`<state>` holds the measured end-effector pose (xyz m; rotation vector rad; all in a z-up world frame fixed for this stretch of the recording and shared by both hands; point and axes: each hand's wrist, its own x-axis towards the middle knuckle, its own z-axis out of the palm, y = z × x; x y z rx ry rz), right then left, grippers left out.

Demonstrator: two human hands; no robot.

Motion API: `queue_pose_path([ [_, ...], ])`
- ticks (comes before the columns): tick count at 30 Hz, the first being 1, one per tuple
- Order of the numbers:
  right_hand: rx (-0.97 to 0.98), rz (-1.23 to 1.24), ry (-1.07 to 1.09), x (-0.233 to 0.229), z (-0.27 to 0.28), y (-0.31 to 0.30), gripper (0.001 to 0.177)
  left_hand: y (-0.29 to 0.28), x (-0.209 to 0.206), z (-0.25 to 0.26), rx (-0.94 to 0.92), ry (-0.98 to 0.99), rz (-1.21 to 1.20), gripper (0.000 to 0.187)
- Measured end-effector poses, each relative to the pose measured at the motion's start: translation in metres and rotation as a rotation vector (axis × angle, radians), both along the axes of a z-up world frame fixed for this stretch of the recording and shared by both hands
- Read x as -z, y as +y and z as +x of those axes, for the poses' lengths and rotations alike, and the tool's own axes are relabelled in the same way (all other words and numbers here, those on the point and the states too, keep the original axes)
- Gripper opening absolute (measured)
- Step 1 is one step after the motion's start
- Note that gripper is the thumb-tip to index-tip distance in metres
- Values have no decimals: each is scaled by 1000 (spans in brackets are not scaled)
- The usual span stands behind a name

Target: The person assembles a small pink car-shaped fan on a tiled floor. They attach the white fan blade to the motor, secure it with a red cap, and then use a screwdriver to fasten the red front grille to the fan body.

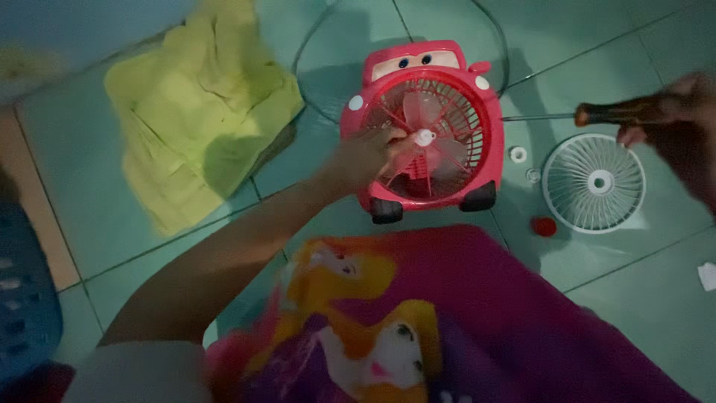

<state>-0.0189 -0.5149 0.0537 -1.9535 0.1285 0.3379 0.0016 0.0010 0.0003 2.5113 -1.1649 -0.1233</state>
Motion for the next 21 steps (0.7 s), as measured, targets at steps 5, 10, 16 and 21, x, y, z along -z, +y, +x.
queue_pose_path([
  [5,224,435,37,47,-50,-40,49,6,-10,10,153,-266,-132,58],
  [10,483,555,184,74,-80,-53,56,-2,-17,21,244,-314,46,33],
  [16,418,788,243,95,-89,-36,27,-21,-21,21,177,-232,-48,50],
  [21,432,576,273,93,-91,-19,47,-40,-20,23,78,-198,31,48],
])
